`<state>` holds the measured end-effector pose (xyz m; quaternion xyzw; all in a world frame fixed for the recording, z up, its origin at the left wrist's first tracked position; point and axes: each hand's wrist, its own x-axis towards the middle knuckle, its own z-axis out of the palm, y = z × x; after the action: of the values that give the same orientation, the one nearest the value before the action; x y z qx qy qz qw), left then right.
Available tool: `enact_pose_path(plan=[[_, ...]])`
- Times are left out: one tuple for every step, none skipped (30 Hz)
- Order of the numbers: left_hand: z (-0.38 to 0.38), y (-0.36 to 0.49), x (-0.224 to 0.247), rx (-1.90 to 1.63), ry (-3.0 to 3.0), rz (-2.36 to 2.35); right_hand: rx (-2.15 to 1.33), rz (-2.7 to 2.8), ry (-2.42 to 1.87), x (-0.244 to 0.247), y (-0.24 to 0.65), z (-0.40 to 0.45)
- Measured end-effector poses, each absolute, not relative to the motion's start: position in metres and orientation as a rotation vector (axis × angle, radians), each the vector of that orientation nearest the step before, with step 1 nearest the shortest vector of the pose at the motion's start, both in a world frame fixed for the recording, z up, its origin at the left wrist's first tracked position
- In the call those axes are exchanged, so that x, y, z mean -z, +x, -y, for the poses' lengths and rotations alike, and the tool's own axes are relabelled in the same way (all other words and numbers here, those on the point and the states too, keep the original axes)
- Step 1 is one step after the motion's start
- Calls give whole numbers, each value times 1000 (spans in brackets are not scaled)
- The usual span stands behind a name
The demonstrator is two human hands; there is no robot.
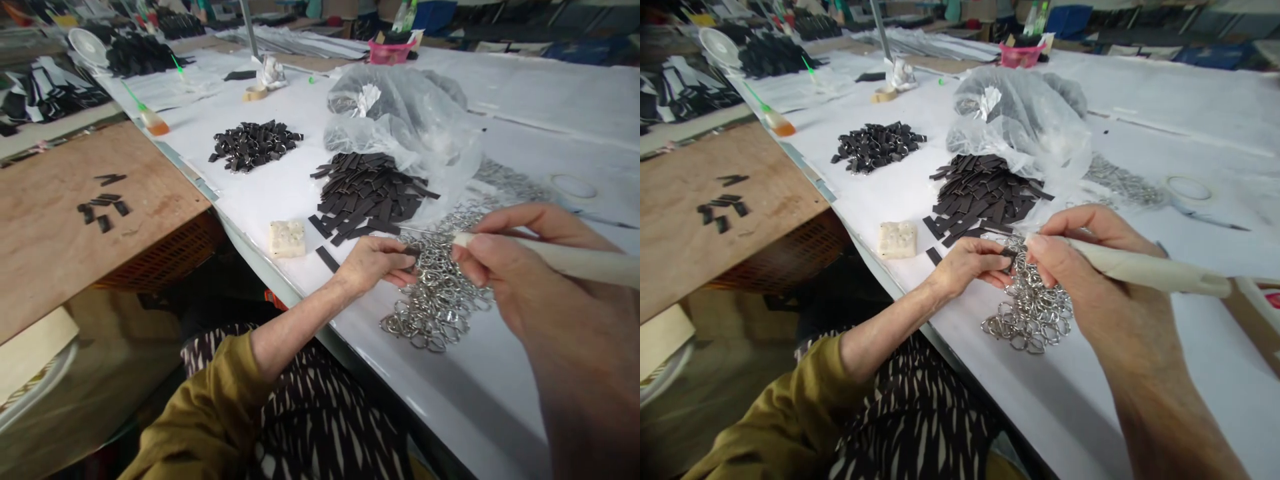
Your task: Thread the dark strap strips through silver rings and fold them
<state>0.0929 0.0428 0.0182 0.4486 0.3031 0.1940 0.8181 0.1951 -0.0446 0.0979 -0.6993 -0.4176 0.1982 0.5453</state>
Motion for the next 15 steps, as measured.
enact_pose_path(plan=[[-39,79,-20,-446,939,-665,-484,994,-1678,-99,194,45],[-35,65,-21,-459,928,-681,-505,1012,-1707,-99,192,45],[-30,50,-21,-486,904,-713,-532,1044,-1739,-99,190,45],[-26,35,-20,-516,872,-740,-555,1086,-1770,-98,186,45],[-20,21,-19,-549,841,-755,-575,1121,-1793,-97,182,45],[-15,8,-17,-582,810,-760,-591,1138,-1811,-95,176,46],[-11,-4,-15,-618,770,-771,-598,1132,-1832,-93,169,46],[-6,-15,-12,-656,728,-783,-634,1110,-1859,-90,163,46],[-3,-24,-10,-697,685,-798,-678,1089,-1880,-88,155,45],[-1,-31,-7,-737,642,-812,-735,1075,-1874,-85,149,43],[0,-37,-5,-772,605,-820,-786,1073,-1850,-83,142,40],[1,-43,-2,-803,576,-826,-822,1072,-1811,-81,136,36],[1,-47,-1,-829,554,-827,-861,1073,-1759,-79,131,31],[0,-52,1,-851,540,-826,-908,1067,-1701,-78,125,25],[0,-55,3,-870,531,-826,-963,1045,-1636,-76,120,19]])
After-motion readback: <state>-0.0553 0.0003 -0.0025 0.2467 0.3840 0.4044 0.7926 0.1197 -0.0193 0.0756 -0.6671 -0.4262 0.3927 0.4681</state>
